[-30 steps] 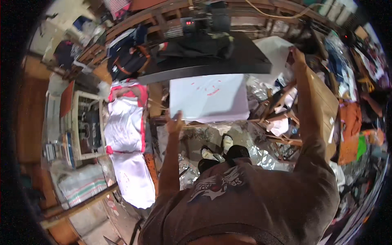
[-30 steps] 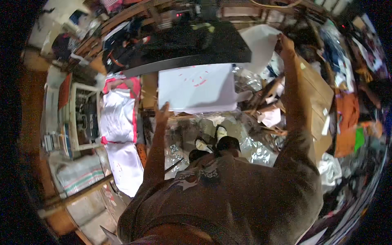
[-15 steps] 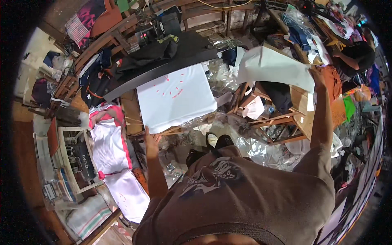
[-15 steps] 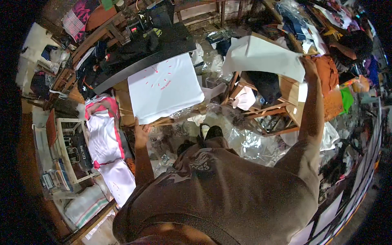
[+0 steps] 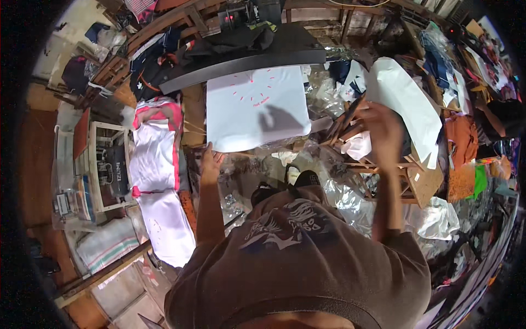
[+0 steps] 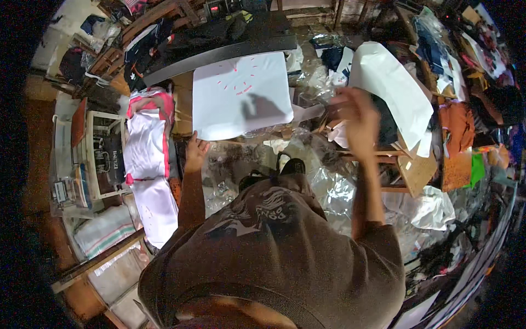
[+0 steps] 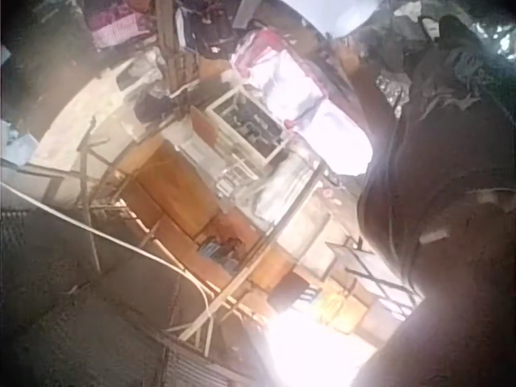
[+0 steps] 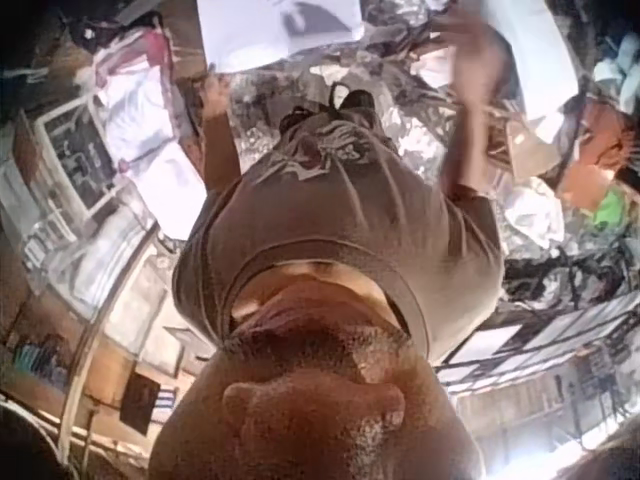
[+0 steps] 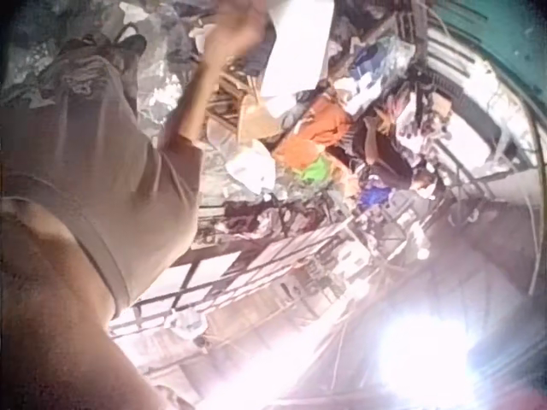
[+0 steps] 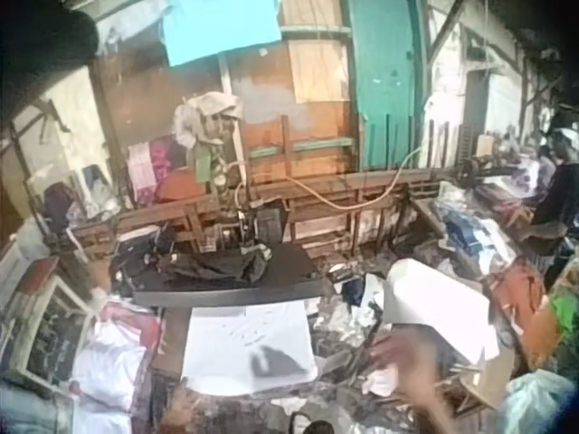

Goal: Using a heat press machine to transfer designs onto white t-shirts.

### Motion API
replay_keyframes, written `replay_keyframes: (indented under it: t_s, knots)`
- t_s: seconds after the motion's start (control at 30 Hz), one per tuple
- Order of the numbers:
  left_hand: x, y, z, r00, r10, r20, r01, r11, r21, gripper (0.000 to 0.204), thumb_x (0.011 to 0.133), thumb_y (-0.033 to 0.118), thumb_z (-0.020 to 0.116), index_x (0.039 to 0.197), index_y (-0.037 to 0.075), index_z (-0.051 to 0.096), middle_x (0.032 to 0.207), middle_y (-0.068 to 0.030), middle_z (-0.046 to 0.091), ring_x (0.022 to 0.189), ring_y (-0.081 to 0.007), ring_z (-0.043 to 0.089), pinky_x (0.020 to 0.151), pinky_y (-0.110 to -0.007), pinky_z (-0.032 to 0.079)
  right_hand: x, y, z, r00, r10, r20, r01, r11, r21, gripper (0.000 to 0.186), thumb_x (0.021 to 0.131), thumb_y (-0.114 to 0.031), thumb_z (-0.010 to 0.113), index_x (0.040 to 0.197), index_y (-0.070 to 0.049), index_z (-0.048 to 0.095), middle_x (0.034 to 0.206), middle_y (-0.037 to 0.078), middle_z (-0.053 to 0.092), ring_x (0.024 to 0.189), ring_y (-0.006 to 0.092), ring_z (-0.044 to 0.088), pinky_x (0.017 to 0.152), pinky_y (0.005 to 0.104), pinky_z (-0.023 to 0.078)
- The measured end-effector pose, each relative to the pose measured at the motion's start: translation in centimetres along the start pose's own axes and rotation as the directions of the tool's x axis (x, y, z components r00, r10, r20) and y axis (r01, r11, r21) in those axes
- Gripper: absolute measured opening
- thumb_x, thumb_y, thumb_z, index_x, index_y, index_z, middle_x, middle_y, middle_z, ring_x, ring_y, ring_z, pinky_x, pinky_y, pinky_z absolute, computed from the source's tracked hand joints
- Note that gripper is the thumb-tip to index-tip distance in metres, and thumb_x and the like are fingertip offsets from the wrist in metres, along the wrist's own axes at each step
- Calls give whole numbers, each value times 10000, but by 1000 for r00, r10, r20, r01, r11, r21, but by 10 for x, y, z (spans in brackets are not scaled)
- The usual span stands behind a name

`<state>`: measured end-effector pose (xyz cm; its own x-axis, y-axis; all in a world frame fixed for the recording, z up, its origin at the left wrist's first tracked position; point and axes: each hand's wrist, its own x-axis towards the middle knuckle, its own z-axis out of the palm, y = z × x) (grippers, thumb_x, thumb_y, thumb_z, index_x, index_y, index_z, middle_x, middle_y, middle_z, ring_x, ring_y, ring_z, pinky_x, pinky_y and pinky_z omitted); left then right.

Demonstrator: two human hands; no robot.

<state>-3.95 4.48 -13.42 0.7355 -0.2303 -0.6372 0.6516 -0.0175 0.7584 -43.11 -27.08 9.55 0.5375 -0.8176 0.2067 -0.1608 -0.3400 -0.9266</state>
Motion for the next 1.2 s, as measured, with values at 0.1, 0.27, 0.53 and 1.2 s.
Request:
replay_keyframes:
  t_s: [0.1,0.27,0.53,1.2]
  knots:
    - [-7,6,7,998,-40,45,44,997,-70,360,929,342,628,1214,131,569,1192,-23,621,1095,-215,598,980,-387,449,-17,103,104,954,138,264,-156,987,46,495,886,-230,668,1290,3,503,1028,147,673,903,233,654,777,336,527]
    - [-11,1,9,997,58,57,-43,973,-228,266,912,239,647,1144,138,566,1082,-35,640,983,-206,635,827,-377,534,-23,193,160,871,461,172,-478,876,73,417,871,-284,715,1066,76,636,911,159,705,818,239,684,702,308,539]
    - [-61,-29,-47,962,182,201,-180,983,-28,192,920,195,631,1043,49,614,954,-59,625,833,-187,627,707,-303,519,-26,84,89,553,560,617,-741,669,57,276,888,-213,671,1030,22,643,927,93,681,862,208,687,754,330,578]
    - [-363,130,-231,657,459,-599,-735,569,-370,169,949,159,514,1008,4,546,949,-96,623,911,-246,640,922,-490,527,72,-187,369,294,-190,937,-574,748,332,183,979,-220,549,1090,-86,606,1141,95,646,1069,228,626,968,448,489]
